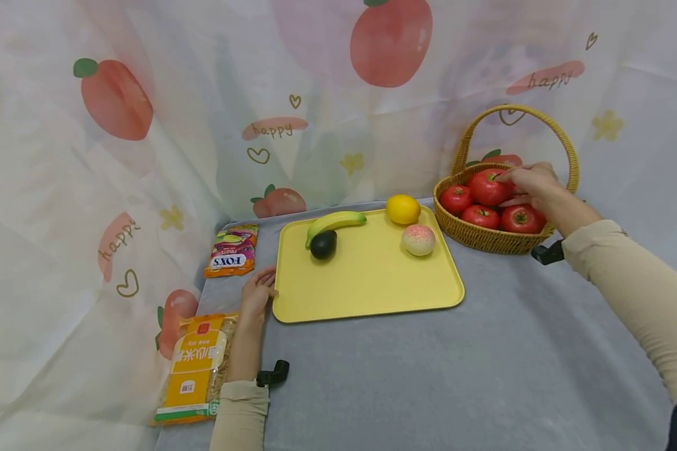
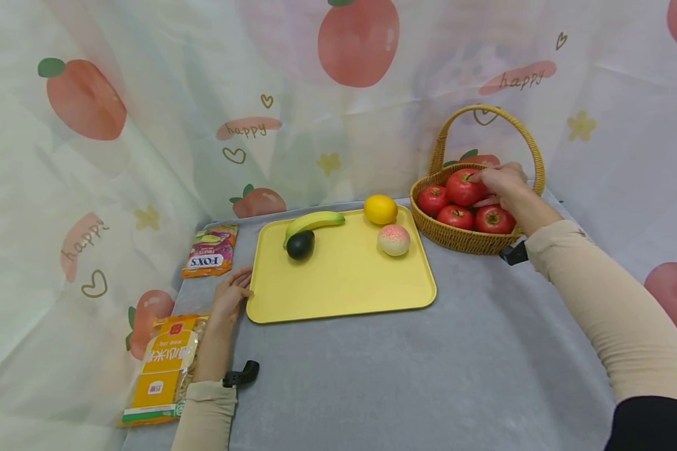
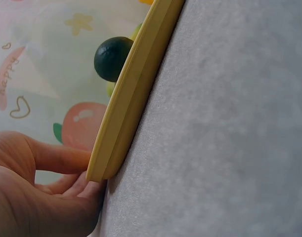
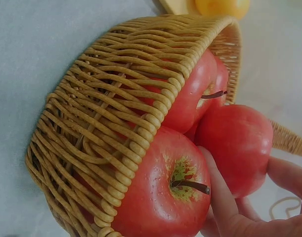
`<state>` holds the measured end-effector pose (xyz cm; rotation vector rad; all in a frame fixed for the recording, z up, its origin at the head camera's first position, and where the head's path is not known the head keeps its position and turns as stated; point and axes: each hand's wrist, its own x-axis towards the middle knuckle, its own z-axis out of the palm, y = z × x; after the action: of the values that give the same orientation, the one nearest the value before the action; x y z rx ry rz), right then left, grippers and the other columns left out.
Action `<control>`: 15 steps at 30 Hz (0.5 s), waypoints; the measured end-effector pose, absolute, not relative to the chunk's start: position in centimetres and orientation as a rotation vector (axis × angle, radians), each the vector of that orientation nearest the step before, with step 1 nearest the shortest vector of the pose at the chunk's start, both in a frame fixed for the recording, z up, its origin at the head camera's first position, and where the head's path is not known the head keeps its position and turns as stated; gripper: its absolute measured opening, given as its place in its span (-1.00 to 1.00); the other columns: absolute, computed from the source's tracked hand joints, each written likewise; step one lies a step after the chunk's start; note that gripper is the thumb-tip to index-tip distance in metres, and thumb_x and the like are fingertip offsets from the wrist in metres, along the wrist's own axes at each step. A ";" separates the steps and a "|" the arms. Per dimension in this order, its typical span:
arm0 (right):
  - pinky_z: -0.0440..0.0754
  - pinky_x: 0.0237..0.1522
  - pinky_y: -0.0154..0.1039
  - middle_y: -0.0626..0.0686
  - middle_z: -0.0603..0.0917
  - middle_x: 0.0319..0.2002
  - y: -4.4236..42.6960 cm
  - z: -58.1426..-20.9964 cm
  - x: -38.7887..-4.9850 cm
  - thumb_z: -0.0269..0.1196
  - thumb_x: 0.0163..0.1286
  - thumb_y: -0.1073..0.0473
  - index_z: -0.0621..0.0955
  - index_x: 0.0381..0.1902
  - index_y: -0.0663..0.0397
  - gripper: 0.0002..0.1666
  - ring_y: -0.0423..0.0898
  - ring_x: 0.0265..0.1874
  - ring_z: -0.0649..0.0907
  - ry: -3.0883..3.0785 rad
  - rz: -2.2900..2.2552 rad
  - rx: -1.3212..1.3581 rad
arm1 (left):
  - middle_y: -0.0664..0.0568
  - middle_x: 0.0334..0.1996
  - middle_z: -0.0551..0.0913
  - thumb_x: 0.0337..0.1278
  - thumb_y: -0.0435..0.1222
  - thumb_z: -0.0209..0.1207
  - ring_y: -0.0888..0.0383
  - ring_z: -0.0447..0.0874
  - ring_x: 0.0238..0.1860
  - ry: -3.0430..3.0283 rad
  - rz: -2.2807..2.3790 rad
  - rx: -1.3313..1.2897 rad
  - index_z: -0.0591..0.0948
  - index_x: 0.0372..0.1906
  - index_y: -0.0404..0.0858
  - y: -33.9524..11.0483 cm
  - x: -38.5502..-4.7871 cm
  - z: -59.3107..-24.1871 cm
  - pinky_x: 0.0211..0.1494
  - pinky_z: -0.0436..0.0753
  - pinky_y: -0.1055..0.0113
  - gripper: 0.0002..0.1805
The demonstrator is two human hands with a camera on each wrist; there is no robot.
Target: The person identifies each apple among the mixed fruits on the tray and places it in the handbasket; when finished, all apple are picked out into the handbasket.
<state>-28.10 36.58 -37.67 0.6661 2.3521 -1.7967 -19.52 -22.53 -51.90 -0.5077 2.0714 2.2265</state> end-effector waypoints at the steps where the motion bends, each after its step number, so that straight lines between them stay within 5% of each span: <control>1: 0.72 0.03 0.11 0.32 0.28 0.41 36.6 -37.7 -28.2 0.25 0.52 0.10 0.25 0.49 0.37 -0.23 0.18 0.12 0.65 2.356 -1.790 0.663 | -0.34 0.46 0.41 0.00 -0.80 -0.08 -0.14 0.36 0.51 2.072 2.225 -0.510 0.39 0.45 -0.46 -22.5 -19.5 -51.9 0.53 0.38 0.10 -0.21; 7: 0.71 0.04 0.10 0.37 0.17 0.47 36.5 -38.1 -28.5 0.18 0.56 0.11 0.14 0.57 0.42 -0.17 0.35 0.38 0.40 2.373 -1.766 0.653 | -0.35 0.46 0.41 0.00 -0.80 -0.07 -0.14 0.37 0.50 2.068 2.229 -0.502 0.39 0.45 -0.47 -22.5 -19.6 -52.1 0.53 0.39 0.10 -0.22; 12: 0.76 -0.05 0.09 0.37 0.34 0.29 36.4 -38.4 -28.7 0.20 0.55 0.12 0.34 0.37 0.44 -0.37 0.10 -0.07 0.71 2.471 -1.709 0.608 | -0.36 0.46 0.40 0.02 -0.80 -0.08 -0.15 0.35 0.51 2.063 2.240 -0.498 0.38 0.45 -0.50 -22.5 -19.6 -52.2 0.55 0.37 0.09 -0.23; 15: 0.78 -0.11 0.08 0.32 0.40 0.16 36.4 -38.6 -28.8 0.22 0.54 0.13 0.38 0.21 0.43 -0.48 -0.07 -0.38 0.74 2.513 -1.692 0.586 | -0.38 0.46 0.38 0.02 -0.81 -0.09 -0.16 0.34 0.52 2.058 2.246 -0.491 0.37 0.46 -0.51 -22.6 -19.6 -52.2 0.56 0.35 0.08 -0.23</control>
<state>-28.78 36.44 -38.65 0.5859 2.5130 -1.6915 -19.61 -22.56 -52.23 -0.4913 2.0583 2.2459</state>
